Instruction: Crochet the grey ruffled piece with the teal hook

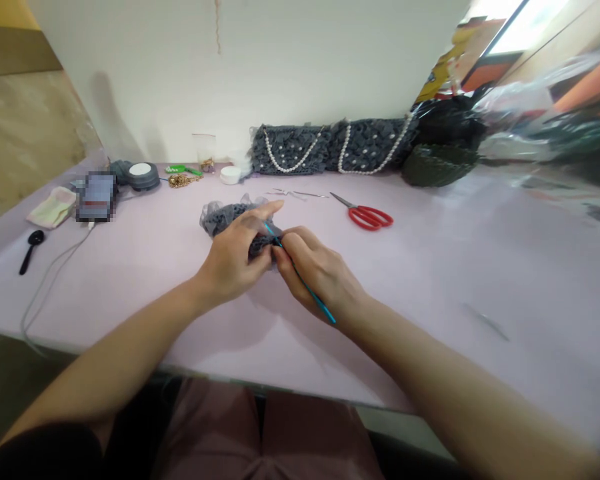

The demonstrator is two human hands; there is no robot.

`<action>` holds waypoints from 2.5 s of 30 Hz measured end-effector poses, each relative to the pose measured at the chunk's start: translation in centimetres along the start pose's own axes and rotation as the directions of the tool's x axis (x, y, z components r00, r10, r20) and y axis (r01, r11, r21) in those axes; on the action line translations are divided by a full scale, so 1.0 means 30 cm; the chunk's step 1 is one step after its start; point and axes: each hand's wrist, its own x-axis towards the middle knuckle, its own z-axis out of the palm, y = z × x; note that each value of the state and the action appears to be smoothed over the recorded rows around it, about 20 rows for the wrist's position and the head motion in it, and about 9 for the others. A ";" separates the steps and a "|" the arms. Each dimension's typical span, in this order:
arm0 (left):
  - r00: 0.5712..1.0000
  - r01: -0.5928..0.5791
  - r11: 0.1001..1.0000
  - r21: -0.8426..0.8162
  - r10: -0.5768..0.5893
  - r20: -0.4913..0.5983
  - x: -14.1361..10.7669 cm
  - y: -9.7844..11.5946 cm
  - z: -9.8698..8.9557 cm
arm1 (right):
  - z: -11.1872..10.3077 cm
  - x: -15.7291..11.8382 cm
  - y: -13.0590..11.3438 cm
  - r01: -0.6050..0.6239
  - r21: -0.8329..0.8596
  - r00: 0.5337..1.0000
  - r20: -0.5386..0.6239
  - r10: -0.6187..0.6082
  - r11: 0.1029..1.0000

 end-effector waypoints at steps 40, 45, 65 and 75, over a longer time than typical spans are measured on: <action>0.777 0.578 0.532 -0.619 -0.590 0.219 0.021 0.038 0.005 | 0.030 -0.005 0.008 0.116 -0.115 0.982 -0.138 -0.131 0.987; 0.636 0.754 0.243 -0.610 -0.499 0.588 0.049 -0.002 -0.064 | -0.025 0.015 0.029 0.208 0.192 0.976 -0.100 -0.192 0.959; 0.712 0.697 0.490 -0.524 -0.387 0.585 0.078 -0.057 -0.148 | -0.103 0.027 0.027 -0.103 0.494 0.981 0.193 0.007 0.863; 0.703 0.700 0.485 -0.524 -0.340 0.624 0.050 -0.019 -0.096 | -0.030 0.020 0.006 -0.195 0.579 0.980 0.081 0.183 0.792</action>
